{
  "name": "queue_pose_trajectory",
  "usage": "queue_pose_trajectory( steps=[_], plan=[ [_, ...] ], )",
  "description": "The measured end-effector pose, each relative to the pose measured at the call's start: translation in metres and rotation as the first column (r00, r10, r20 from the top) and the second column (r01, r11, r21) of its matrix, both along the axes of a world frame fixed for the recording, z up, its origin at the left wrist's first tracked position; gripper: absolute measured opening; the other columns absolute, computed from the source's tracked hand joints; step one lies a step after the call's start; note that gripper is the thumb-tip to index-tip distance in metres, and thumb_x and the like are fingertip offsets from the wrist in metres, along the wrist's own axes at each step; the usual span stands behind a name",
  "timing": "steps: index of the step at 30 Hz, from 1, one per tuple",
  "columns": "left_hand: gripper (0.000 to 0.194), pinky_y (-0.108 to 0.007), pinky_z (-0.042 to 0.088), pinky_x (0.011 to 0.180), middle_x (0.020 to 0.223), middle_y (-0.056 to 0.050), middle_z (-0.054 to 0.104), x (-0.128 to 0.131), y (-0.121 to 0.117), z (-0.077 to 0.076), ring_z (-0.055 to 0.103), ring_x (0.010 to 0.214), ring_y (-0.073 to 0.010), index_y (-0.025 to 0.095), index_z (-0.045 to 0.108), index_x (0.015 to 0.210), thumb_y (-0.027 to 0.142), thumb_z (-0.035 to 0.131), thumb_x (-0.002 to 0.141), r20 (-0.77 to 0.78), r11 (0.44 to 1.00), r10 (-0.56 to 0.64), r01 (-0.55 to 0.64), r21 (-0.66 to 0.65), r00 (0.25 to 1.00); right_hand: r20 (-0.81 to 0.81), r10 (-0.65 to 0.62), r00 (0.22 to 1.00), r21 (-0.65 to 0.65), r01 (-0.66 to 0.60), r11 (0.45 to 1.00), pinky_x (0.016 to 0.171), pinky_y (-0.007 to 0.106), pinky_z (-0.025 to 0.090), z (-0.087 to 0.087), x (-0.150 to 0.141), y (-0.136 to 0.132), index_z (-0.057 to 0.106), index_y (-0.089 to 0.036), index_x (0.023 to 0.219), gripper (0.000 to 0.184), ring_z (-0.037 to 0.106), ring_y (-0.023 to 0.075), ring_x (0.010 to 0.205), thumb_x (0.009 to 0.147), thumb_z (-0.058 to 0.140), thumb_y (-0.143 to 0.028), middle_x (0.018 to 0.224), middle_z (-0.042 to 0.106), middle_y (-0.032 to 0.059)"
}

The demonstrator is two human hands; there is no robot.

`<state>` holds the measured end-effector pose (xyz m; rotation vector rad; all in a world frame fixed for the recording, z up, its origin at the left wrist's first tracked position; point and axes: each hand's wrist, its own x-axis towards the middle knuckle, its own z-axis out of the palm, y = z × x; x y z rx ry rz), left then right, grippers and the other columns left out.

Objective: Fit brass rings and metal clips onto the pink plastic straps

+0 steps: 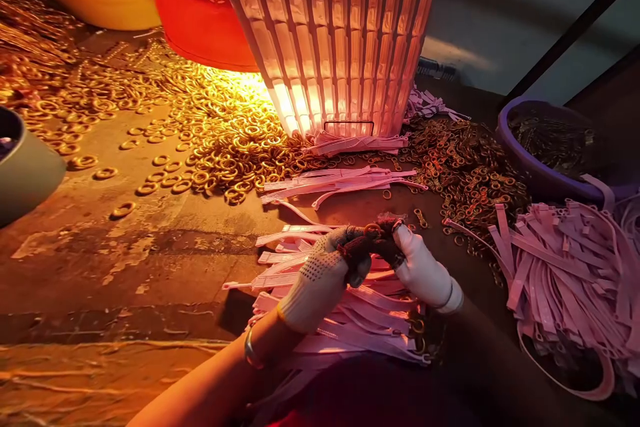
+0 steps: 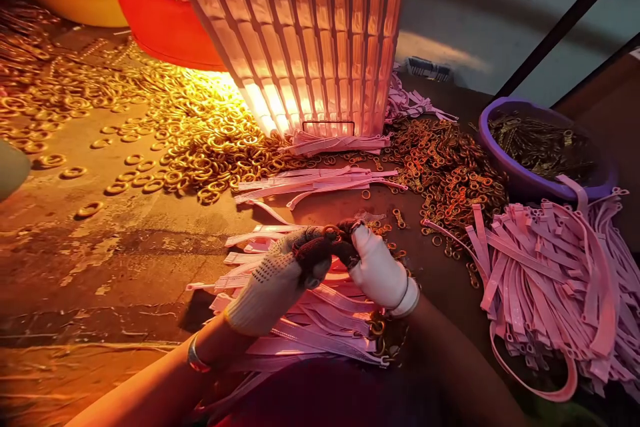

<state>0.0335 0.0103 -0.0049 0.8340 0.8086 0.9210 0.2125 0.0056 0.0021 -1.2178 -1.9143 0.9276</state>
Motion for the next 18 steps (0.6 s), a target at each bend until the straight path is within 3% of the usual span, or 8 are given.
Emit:
queue_pose_trajectory(
  steps=[5, 10, 14, 16, 18],
  plan=[
    [0.016, -0.021, 0.034, 0.043, 0.052, 0.004, 0.056, 0.0, -0.005, -0.003, 0.043, 0.042, -0.0085, 0.017, 0.062, 0.081, 0.032, 0.06, 0.085, -0.266, 0.993, 0.006, 0.026, 0.117, 0.964, 0.292, -0.155, 0.944, 0.007, 0.16, 0.987, 0.079, 0.032, 0.053, 0.005, -0.006, -0.014, 0.064, -0.02, 0.106, 0.022, 0.07, 0.0218, 0.084, 0.089, 0.051, -0.014, 0.092, 0.075, 0.0075],
    [0.016, -0.023, 0.041, 0.054, 0.07, 0.001, 0.067, -0.004, -0.006, -0.004, 0.054, 0.058, -0.0115, 0.017, 0.064, 0.087, 0.032, 0.068, 0.084, -0.563, 0.93, 0.051, 0.166, 0.327, 0.825, 0.609, -0.213, 0.764, 0.161, 0.144, 0.976, 0.069, 0.03, 0.044, 0.023, -0.004, -0.026, 0.067, -0.019, 0.094, 0.018, 0.068, 0.0228, 0.078, 0.078, 0.058, -0.017, 0.087, 0.073, 0.0075],
    [0.015, -0.024, 0.038, 0.058, 0.069, 0.001, 0.064, -0.003, -0.007, 0.0, 0.052, 0.063, -0.0116, 0.018, 0.06, 0.076, 0.025, 0.057, 0.089, -0.6, 0.808, 0.034, 0.331, 0.487, 0.8, 0.671, -0.218, 0.709, 0.249, 0.062, 0.967, 0.062, 0.03, 0.036, 0.034, 0.0, -0.032, 0.062, -0.02, 0.079, 0.014, 0.062, 0.0196, 0.068, 0.067, 0.056, -0.015, 0.075, 0.067, 0.0038],
    [0.015, -0.023, 0.037, 0.057, 0.068, 0.002, 0.061, -0.002, -0.008, 0.004, 0.05, 0.061, -0.0107, 0.018, 0.058, 0.074, 0.023, 0.055, 0.088, -0.579, 0.806, 0.013, 0.333, 0.488, 0.816, 0.664, -0.243, 0.707, 0.294, 0.052, 0.954, 0.06, 0.031, 0.033, 0.035, 0.002, -0.033, 0.058, -0.021, 0.073, 0.011, 0.059, 0.0182, 0.065, 0.066, 0.054, -0.015, 0.072, 0.065, 0.0026],
    [0.012, -0.021, 0.036, 0.053, 0.065, 0.003, 0.058, -0.002, -0.009, 0.009, 0.048, 0.058, -0.0097, 0.018, 0.057, 0.075, 0.022, 0.055, 0.086, -0.54, 0.854, -0.066, 0.327, 0.404, 0.839, 0.657, -0.259, 0.707, 0.323, 0.046, 0.945, 0.059, 0.032, 0.031, 0.036, 0.003, -0.034, 0.055, -0.022, 0.07, 0.008, 0.056, 0.0172, 0.062, 0.065, 0.053, -0.016, 0.069, 0.063, 0.0019]
  ],
)
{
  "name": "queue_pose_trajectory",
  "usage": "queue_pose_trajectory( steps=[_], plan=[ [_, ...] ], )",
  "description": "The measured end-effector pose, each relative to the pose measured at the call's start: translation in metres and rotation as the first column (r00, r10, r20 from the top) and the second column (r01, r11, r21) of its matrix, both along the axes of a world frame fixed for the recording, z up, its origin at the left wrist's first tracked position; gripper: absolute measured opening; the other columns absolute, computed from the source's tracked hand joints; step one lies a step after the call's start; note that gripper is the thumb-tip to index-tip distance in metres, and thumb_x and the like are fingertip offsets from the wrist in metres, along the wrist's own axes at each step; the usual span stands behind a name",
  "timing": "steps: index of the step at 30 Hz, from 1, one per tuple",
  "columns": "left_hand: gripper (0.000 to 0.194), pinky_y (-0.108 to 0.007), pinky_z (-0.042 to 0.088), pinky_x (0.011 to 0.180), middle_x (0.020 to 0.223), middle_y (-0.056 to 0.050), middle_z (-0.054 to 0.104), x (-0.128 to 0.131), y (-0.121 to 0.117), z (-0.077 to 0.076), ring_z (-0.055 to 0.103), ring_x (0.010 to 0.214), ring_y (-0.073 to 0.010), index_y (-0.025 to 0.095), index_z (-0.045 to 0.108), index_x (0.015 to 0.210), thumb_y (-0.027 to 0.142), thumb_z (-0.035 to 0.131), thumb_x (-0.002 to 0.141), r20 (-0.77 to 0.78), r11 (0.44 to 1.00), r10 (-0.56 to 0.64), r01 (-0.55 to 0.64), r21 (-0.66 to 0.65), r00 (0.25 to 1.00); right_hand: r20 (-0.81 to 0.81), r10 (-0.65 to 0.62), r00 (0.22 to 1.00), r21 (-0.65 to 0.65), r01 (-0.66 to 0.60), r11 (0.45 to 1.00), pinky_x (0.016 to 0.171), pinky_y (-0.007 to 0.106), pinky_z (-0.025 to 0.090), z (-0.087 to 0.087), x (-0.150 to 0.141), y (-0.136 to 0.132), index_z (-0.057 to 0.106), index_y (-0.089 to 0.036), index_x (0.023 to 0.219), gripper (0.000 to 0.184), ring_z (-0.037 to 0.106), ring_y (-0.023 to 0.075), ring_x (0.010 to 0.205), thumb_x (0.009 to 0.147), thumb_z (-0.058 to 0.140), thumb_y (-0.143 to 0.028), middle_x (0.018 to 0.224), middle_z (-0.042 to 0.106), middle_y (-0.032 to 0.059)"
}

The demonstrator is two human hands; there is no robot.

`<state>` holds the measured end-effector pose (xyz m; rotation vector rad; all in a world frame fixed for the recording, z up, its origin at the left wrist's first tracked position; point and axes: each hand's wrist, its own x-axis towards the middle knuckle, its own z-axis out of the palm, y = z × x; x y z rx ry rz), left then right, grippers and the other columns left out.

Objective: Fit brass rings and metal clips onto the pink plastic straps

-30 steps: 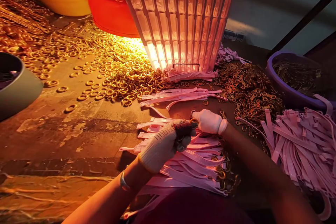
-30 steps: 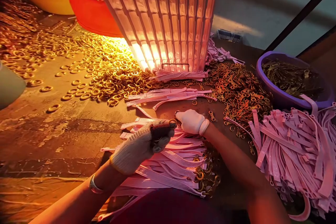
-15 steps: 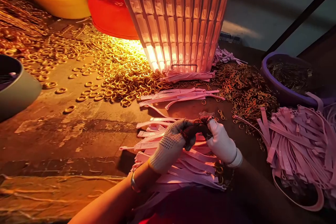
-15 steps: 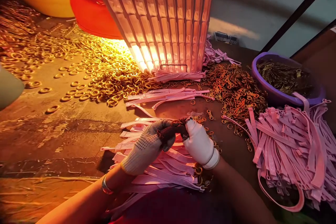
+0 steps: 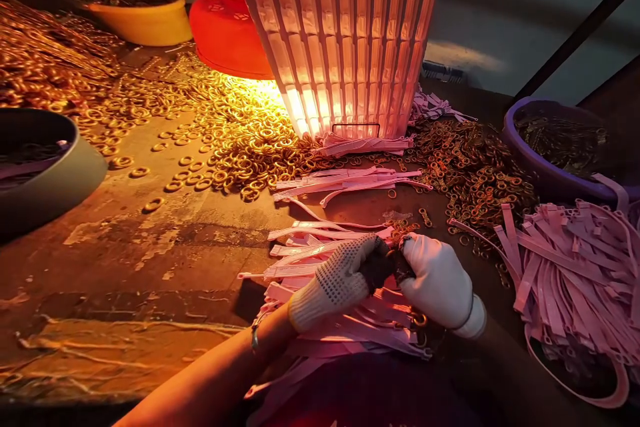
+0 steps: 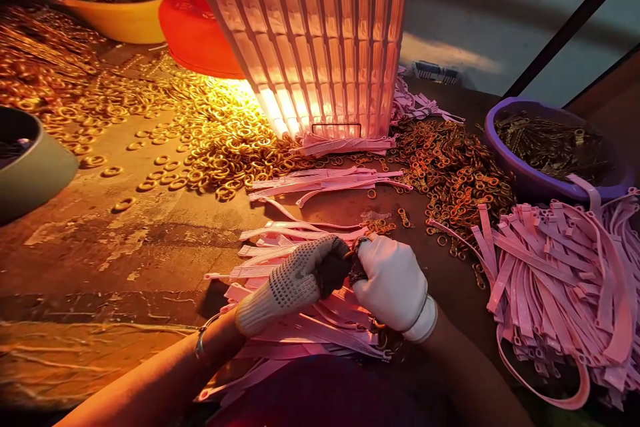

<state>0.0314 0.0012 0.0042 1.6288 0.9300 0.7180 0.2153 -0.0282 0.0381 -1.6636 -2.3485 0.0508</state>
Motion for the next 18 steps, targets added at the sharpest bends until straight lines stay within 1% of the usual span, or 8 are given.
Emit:
queue_pose_trajectory(
  steps=[3, 7, 10, 12, 14, 16, 17, 18],
  plan=[
    [0.012, -0.019, 0.032, 0.043, 0.055, 0.005, 0.051, -0.001, 0.0, 0.005, 0.043, 0.045, -0.0086, 0.019, 0.055, 0.078, 0.027, 0.055, 0.088, 0.131, 0.948, -0.032, 0.071, -0.311, 0.991, 0.024, 0.036, 0.999, 0.014, -0.037, 0.999, 0.059, 0.032, 0.03, -0.001, -0.004, -0.003, 0.056, -0.022, 0.069, 0.007, 0.055, 0.0171, 0.061, 0.066, 0.053, -0.016, 0.068, 0.062, 0.0021],
    [0.029, -0.017, 0.027, 0.035, 0.048, 0.006, 0.045, 0.002, 0.003, 0.005, 0.035, 0.035, -0.0073, 0.022, 0.045, 0.073, 0.042, 0.061, 0.086, 0.317, 0.733, 0.141, 0.116, -0.67, 0.938, 0.051, -0.006, 0.999, 0.072, 0.002, 0.997, 0.06, 0.033, 0.031, -0.011, -0.018, -0.009, 0.061, -0.02, 0.075, 0.005, 0.06, 0.0218, 0.068, 0.073, 0.057, -0.022, 0.077, 0.067, 0.0088],
    [0.033, -0.015, 0.027, 0.035, 0.051, 0.008, 0.044, 0.005, 0.009, 0.003, 0.033, 0.035, -0.0055, 0.023, 0.042, 0.075, 0.041, 0.069, 0.077, 0.348, 0.597, 0.31, 0.104, -0.796, 0.885, -0.061, -0.142, 0.988, -0.057, 0.138, 0.989, 0.058, 0.03, 0.033, -0.025, -0.024, -0.011, 0.061, -0.02, 0.078, 0.004, 0.06, 0.0207, 0.064, 0.078, 0.059, -0.023, 0.073, 0.067, 0.0077],
    [0.033, -0.016, 0.028, 0.034, 0.051, 0.008, 0.042, 0.007, 0.022, 0.0, 0.032, 0.035, -0.0058, 0.023, 0.043, 0.074, 0.042, 0.07, 0.077, 0.338, 0.633, 0.245, 0.114, -0.765, 0.909, -0.147, -0.237, 0.96, -0.176, 0.21, 0.962, 0.056, 0.028, 0.033, -0.032, -0.021, -0.01, 0.059, -0.021, 0.078, 0.004, 0.059, 0.0186, 0.058, 0.081, 0.058, -0.019, 0.067, 0.065, 0.0042],
    [0.033, -0.019, 0.029, 0.034, 0.048, 0.007, 0.041, 0.01, 0.047, -0.004, 0.032, 0.035, -0.0074, 0.022, 0.047, 0.071, 0.047, 0.065, 0.083, 0.257, 0.752, 0.045, 0.137, -0.645, 0.965, -0.232, -0.304, 0.924, -0.204, 0.259, 0.944, 0.057, 0.028, 0.035, -0.036, -0.014, -0.008, 0.06, -0.021, 0.081, 0.008, 0.06, 0.0189, 0.059, 0.085, 0.054, -0.017, 0.067, 0.066, 0.0043],
    [0.033, -0.023, 0.036, 0.04, 0.05, 0.003, 0.048, 0.014, 0.083, -0.009, 0.04, 0.039, -0.0102, 0.02, 0.055, 0.072, 0.048, 0.059, 0.089, -0.012, 0.911, -0.131, 0.115, -0.396, 0.991, -0.343, -0.308, 0.887, -0.173, 0.263, 0.949, 0.062, 0.028, 0.041, -0.038, -0.006, -0.007, 0.063, -0.021, 0.09, 0.014, 0.063, 0.0203, 0.066, 0.089, 0.05, -0.017, 0.074, 0.069, 0.0061],
    [0.028, -0.023, 0.042, 0.046, 0.055, 0.0, 0.055, 0.017, 0.104, -0.013, 0.048, 0.045, -0.012, 0.019, 0.061, 0.077, 0.042, 0.059, 0.091, -0.229, 0.982, -0.11, 0.069, -0.177, 0.967, -0.394, -0.291, 0.872, -0.161, 0.247, 0.956, 0.066, 0.028, 0.044, -0.038, -0.003, -0.007, 0.065, -0.021, 0.096, 0.017, 0.065, 0.0209, 0.07, 0.09, 0.049, -0.017, 0.078, 0.071, 0.0068],
    [0.022, -0.025, 0.049, 0.058, 0.065, -0.003, 0.063, 0.021, 0.124, -0.016, 0.059, 0.058, -0.0147, 0.018, 0.066, 0.081, 0.035, 0.058, 0.092, -0.443, 0.996, -0.016, 0.051, 0.068, 0.896, -0.433, -0.272, 0.86, -0.157, 0.225, 0.962, 0.069, 0.028, 0.047, -0.038, -0.001, -0.008, 0.065, -0.021, 0.101, 0.02, 0.067, 0.0214, 0.074, 0.09, 0.049, -0.017, 0.081, 0.072, 0.0074]
  ],
)
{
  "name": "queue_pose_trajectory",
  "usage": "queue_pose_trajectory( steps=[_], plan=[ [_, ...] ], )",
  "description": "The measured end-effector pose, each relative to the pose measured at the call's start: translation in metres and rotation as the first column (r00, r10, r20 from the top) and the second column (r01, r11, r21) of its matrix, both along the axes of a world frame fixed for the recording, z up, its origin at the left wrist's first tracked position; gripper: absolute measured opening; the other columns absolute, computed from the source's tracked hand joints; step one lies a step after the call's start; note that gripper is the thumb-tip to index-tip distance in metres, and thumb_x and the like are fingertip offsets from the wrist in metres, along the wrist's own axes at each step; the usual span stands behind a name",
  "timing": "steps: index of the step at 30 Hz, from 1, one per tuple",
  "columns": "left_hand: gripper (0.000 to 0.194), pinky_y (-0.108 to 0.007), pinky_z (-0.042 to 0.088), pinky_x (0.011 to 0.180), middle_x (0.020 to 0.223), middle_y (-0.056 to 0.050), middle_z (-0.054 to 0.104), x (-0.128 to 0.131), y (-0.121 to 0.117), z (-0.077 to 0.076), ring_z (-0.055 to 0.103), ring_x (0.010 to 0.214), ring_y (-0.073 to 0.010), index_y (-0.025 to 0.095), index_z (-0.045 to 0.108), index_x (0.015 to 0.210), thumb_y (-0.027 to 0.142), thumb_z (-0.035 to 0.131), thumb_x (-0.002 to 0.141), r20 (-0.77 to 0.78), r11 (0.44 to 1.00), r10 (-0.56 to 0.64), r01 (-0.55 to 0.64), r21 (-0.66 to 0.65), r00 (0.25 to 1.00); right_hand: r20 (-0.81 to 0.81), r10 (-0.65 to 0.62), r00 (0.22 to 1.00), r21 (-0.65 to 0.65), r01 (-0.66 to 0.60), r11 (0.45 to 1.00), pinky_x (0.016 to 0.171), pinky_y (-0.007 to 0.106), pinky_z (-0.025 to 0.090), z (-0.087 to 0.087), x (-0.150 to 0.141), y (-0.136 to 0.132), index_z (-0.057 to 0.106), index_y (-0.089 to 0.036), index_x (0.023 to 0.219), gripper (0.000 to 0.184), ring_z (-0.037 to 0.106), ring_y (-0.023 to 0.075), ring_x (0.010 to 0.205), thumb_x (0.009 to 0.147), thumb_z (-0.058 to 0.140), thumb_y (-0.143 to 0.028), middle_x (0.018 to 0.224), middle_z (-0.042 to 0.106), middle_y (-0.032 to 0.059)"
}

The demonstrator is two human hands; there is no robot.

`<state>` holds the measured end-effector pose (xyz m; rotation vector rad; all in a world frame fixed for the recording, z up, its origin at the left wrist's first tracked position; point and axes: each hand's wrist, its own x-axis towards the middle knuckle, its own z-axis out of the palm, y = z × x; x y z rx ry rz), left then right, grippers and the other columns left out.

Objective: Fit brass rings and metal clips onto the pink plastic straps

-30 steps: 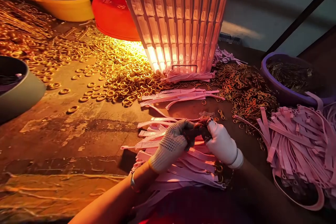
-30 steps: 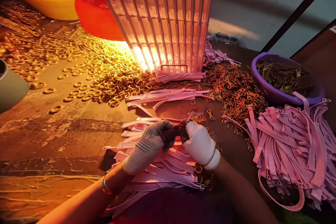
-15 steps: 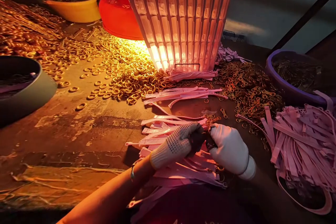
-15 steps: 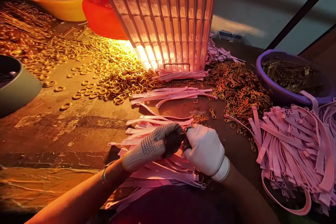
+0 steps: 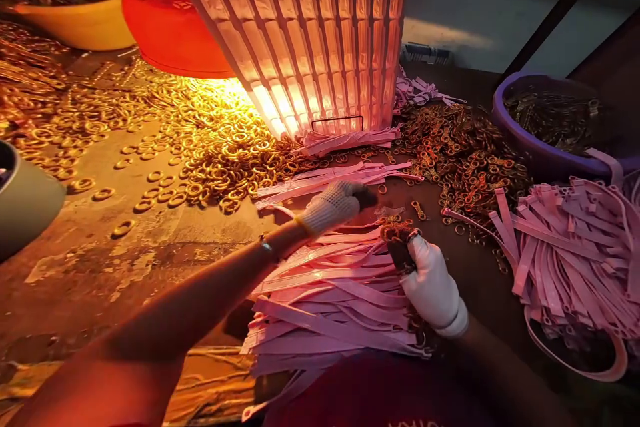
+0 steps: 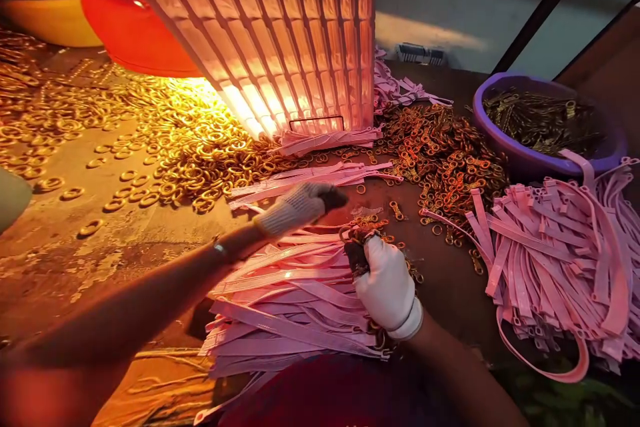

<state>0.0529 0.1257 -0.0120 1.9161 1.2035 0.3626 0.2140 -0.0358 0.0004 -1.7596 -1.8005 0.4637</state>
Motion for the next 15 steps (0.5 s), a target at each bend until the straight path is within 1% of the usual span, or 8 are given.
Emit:
queue_pose_trajectory(
  steps=[1, 3, 5, 7, 9, 12, 14, 15],
  plan=[
    [0.015, -0.029, 0.053, 0.072, 0.079, -0.007, 0.069, 0.005, 0.02, -0.004, 0.066, 0.075, -0.0187, 0.016, 0.07, 0.087, 0.025, 0.058, 0.09, -0.066, 0.995, 0.027, -0.021, 0.095, 0.997, -0.027, 0.024, 0.999, -0.003, -0.024, 1.0, 0.073, 0.028, 0.049, 0.0, 0.001, -0.001, 0.066, -0.021, 0.104, 0.022, 0.068, 0.0219, 0.078, 0.09, 0.049, -0.016, 0.084, 0.073, 0.0077],
    [0.017, -0.035, 0.05, 0.092, 0.099, -0.013, 0.071, 0.016, 0.052, -0.012, 0.066, 0.1, -0.0258, 0.013, 0.073, 0.095, 0.015, 0.058, 0.087, -0.149, 0.98, 0.063, -0.032, 0.198, 0.987, -0.031, 0.062, 0.998, -0.045, -0.064, 0.997, 0.076, 0.028, 0.05, 0.0, 0.0, -0.004, 0.066, -0.022, 0.103, 0.024, 0.07, 0.0224, 0.083, 0.087, 0.05, -0.013, 0.086, 0.074, 0.0074],
    [0.019, -0.041, 0.048, 0.096, 0.107, -0.018, 0.069, 0.026, 0.071, -0.02, 0.065, 0.107, -0.0313, 0.01, 0.073, 0.097, 0.01, 0.059, 0.084, -0.199, 0.974, 0.083, -0.037, 0.222, 0.976, 0.01, 0.075, 0.997, -0.09, -0.074, 0.993, 0.076, 0.027, 0.051, 0.0, -0.001, -0.007, 0.067, -0.022, 0.099, 0.026, 0.07, 0.0225, 0.084, 0.083, 0.052, -0.009, 0.086, 0.075, 0.0066],
    [0.02, -0.044, 0.049, 0.092, 0.109, -0.022, 0.066, 0.031, 0.077, -0.026, 0.066, 0.103, -0.0339, 0.007, 0.072, 0.098, 0.01, 0.058, 0.084, -0.243, 0.972, 0.095, -0.037, 0.233, 0.965, 0.063, 0.086, 0.994, -0.12, -0.078, 0.99, 0.075, 0.026, 0.051, 0.0, -0.001, -0.009, 0.067, -0.023, 0.099, 0.03, 0.071, 0.0224, 0.084, 0.078, 0.053, -0.006, 0.088, 0.075, 0.0061],
    [0.02, -0.044, 0.05, 0.089, 0.111, -0.023, 0.065, 0.029, 0.072, -0.025, 0.066, 0.101, -0.0336, 0.007, 0.072, 0.097, 0.011, 0.056, 0.086, -0.255, 0.97, 0.098, -0.035, 0.241, 0.962, 0.106, 0.094, 0.99, -0.138, -0.079, 0.987, 0.074, 0.026, 0.05, 0.001, 0.0, -0.008, 0.067, -0.022, 0.101, 0.032, 0.071, 0.0229, 0.083, 0.077, 0.054, -0.006, 0.088, 0.076, 0.0065],
    [0.016, -0.035, 0.051, 0.084, 0.11, -0.018, 0.067, 0.015, 0.05, -0.011, 0.067, 0.097, -0.0275, 0.011, 0.071, 0.092, 0.016, 0.056, 0.088, -0.225, 0.967, 0.075, -0.015, 0.255, 0.971, 0.151, 0.098, 0.984, -0.133, -0.078, 0.988, 0.072, 0.028, 0.05, 0.007, 0.003, -0.003, 0.068, -0.021, 0.107, 0.035, 0.069, 0.0234, 0.079, 0.078, 0.053, -0.008, 0.087, 0.075, 0.0076],
    [0.019, -0.029, 0.051, 0.069, 0.093, -0.012, 0.07, 0.0, 0.026, 0.003, 0.066, 0.078, -0.0204, 0.015, 0.069, 0.095, 0.025, 0.054, 0.093, -0.157, 0.983, 0.046, -0.016, 0.184, 0.987, 0.176, 0.11, 0.978, -0.079, -0.098, 0.992, 0.075, 0.03, 0.05, 0.012, 0.004, 0.003, 0.068, -0.02, 0.107, 0.036, 0.068, 0.0238, 0.082, 0.078, 0.052, -0.009, 0.09, 0.074, 0.0086],
    [0.023, -0.026, 0.047, 0.058, 0.078, -0.007, 0.069, -0.007, 0.011, 0.009, 0.061, 0.062, -0.0167, 0.017, 0.068, 0.099, 0.032, 0.05, 0.096, -0.096, 0.995, 0.034, -0.025, 0.097, 0.995, 0.197, 0.124, 0.973, -0.048, -0.116, 0.992, 0.079, 0.031, 0.051, 0.015, 0.004, 0.007, 0.068, -0.02, 0.107, 0.036, 0.068, 0.0243, 0.087, 0.076, 0.052, -0.009, 0.096, 0.074, 0.0098]
  ],
)
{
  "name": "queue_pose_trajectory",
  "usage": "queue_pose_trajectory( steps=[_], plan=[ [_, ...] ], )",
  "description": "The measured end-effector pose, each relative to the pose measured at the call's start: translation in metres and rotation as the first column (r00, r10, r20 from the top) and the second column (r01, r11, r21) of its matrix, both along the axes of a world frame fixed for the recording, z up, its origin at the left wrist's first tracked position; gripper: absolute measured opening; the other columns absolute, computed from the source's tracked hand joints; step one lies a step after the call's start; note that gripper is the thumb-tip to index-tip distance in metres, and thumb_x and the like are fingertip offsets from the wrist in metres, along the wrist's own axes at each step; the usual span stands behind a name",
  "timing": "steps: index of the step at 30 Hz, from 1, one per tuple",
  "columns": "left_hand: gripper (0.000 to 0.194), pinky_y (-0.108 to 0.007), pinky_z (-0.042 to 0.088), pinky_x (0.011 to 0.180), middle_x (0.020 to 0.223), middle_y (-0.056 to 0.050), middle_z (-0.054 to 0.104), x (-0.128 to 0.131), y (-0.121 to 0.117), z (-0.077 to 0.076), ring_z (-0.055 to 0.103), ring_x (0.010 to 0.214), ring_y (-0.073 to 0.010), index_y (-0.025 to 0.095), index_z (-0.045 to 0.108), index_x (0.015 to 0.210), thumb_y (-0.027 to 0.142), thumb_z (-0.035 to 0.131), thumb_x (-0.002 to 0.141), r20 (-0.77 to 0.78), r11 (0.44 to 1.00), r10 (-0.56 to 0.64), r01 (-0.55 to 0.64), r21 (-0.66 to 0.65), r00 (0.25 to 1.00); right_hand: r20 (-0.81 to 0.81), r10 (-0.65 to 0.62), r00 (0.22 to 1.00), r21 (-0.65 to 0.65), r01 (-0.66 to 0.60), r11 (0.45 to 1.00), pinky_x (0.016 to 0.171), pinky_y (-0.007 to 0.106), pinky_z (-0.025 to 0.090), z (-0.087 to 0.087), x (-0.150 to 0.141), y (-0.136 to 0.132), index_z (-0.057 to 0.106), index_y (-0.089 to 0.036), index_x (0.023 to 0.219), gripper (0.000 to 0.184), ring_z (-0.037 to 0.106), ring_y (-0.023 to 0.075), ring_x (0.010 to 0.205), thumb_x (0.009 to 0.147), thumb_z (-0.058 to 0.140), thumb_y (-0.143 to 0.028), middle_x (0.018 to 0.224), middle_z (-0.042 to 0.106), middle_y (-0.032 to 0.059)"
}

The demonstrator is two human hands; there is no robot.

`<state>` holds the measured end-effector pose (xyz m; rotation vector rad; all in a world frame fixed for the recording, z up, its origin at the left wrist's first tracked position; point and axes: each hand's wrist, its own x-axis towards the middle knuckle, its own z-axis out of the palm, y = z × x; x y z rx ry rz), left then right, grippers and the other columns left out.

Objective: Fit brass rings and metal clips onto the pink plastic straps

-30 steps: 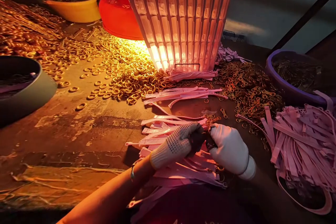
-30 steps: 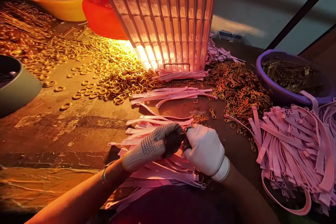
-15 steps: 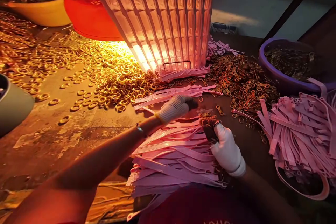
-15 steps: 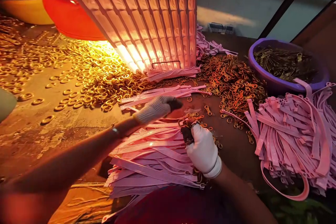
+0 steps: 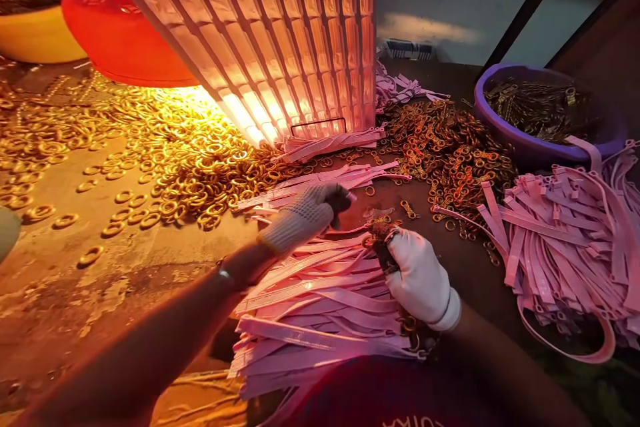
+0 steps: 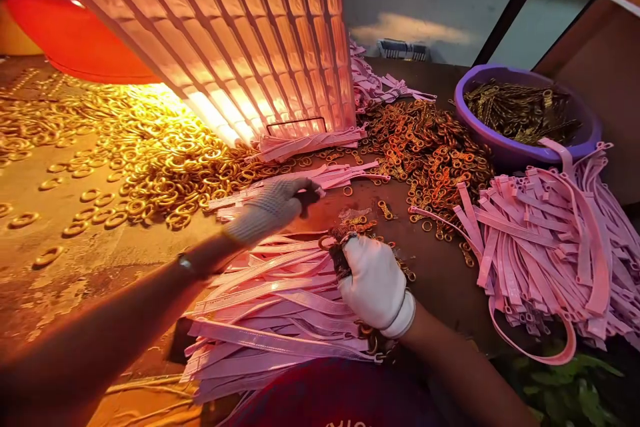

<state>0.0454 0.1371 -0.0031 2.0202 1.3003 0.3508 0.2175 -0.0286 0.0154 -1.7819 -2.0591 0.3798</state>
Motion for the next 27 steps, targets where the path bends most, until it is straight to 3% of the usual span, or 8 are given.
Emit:
queue_pose_trajectory(
  steps=[1, 3, 6, 9, 14, 18, 23, 27],
  plan=[
    [0.026, -0.024, 0.041, 0.048, 0.065, -0.003, 0.064, -0.007, -0.015, 0.005, 0.053, 0.049, -0.0144, 0.018, 0.066, 0.1, 0.039, 0.051, 0.097, 0.14, 0.981, 0.03, -0.002, -0.194, 0.99, 0.028, 0.02, 0.999, 0.025, -0.021, 0.999, 0.083, 0.032, 0.051, 0.003, -0.001, 0.004, 0.069, -0.019, 0.107, 0.037, 0.067, 0.025, 0.093, 0.075, 0.053, -0.01, 0.104, 0.074, 0.0116],
    [0.032, -0.022, 0.03, 0.04, 0.05, 0.003, 0.053, -0.018, -0.047, 0.008, 0.04, 0.038, -0.0106, 0.02, 0.06, 0.091, 0.051, 0.055, 0.094, 0.37, 0.86, 0.145, 0.068, -0.506, 0.918, 0.119, 0.062, 0.991, 0.013, -0.064, 0.998, 0.085, 0.034, 0.05, 0.008, -0.005, 0.011, 0.069, -0.017, 0.103, 0.036, 0.065, 0.0266, 0.099, 0.071, 0.055, -0.011, 0.113, 0.071, 0.0147],
    [0.04, -0.02, 0.025, 0.037, 0.045, 0.006, 0.044, -0.026, -0.085, 0.005, 0.034, 0.036, -0.0083, 0.02, 0.054, 0.077, 0.058, 0.059, 0.089, 0.531, 0.744, 0.277, 0.171, -0.645, 0.801, 0.299, 0.088, 0.95, -0.067, -0.071, 0.995, 0.076, 0.033, 0.049, 0.013, -0.014, 0.014, 0.069, -0.015, 0.094, 0.024, 0.065, 0.0263, 0.088, 0.075, 0.056, -0.012, 0.102, 0.072, 0.0156],
    [0.044, -0.021, 0.028, 0.038, 0.047, 0.005, 0.045, -0.027, -0.107, 0.005, 0.036, 0.038, -0.0081, 0.02, 0.052, 0.073, 0.061, 0.06, 0.086, 0.599, 0.792, 0.288, 0.165, -0.587, 0.747, 0.444, 0.07, 0.893, -0.034, -0.062, 0.998, 0.065, 0.032, 0.043, 0.014, -0.024, 0.008, 0.067, -0.016, 0.087, 0.013, 0.064, 0.0251, 0.077, 0.087, 0.054, -0.016, 0.085, 0.07, 0.014],
    [0.037, -0.022, 0.032, 0.043, 0.049, 0.003, 0.051, -0.022, -0.118, 0.013, 0.043, 0.043, -0.0108, 0.02, 0.056, 0.071, 0.046, 0.051, 0.096, 0.398, 0.908, 0.078, 0.099, -0.406, 0.914, 0.561, 0.08, 0.824, 0.047, -0.128, 0.991, 0.054, 0.032, 0.031, 0.014, -0.029, -0.005, 0.063, -0.015, 0.08, 0.025, 0.06, 0.0228, 0.067, 0.095, 0.045, -0.009, 0.076, 0.066, 0.0138],
    [0.018, -0.03, 0.051, 0.072, 0.079, -0.005, 0.073, -0.019, -0.119, 0.006, 0.063, 0.072, -0.0177, 0.019, 0.066, 0.075, 0.031, 0.06, 0.087, 0.353, 0.979, -0.138, 0.181, -0.092, 0.925, 0.566, 0.05, 0.823, 0.021, -0.074, 0.997, 0.054, 0.031, 0.034, 0.012, -0.029, -0.011, 0.063, -0.014, 0.084, 0.028, 0.061, 0.0231, 0.067, 0.095, 0.04, -0.004, 0.078, 0.067, 0.0146],
    [0.029, -0.023, 0.036, 0.049, 0.057, 0.001, 0.058, -0.024, -0.125, 0.002, 0.046, 0.051, -0.012, 0.018, 0.062, 0.069, 0.032, 0.053, 0.093, 0.337, 0.978, -0.014, 0.084, -0.192, 0.941, 0.483, 0.155, 0.862, -0.105, -0.119, 0.987, 0.069, 0.033, 0.048, 0.018, -0.022, -0.014, 0.065, -0.015, 0.095, 0.018, 0.068, 0.0259, 0.083, 0.089, 0.051, -0.007, 0.094, 0.072, 0.0159],
    [0.03, -0.023, 0.033, 0.049, 0.056, 0.002, 0.057, -0.025, -0.129, 0.001, 0.044, 0.05, -0.011, 0.018, 0.064, 0.067, 0.032, 0.056, 0.093, 0.328, 0.99, 0.001, 0.044, -0.131, 0.945, 0.448, 0.17, 0.878, -0.26, -0.054, 0.964, 0.064, 0.03, 0.046, 0.018, -0.018, -0.01, 0.064, -0.016, 0.099, 0.017, 0.072, 0.025, 0.079, 0.086, 0.054, -0.01, 0.086, 0.074, 0.0122]
  ],
)
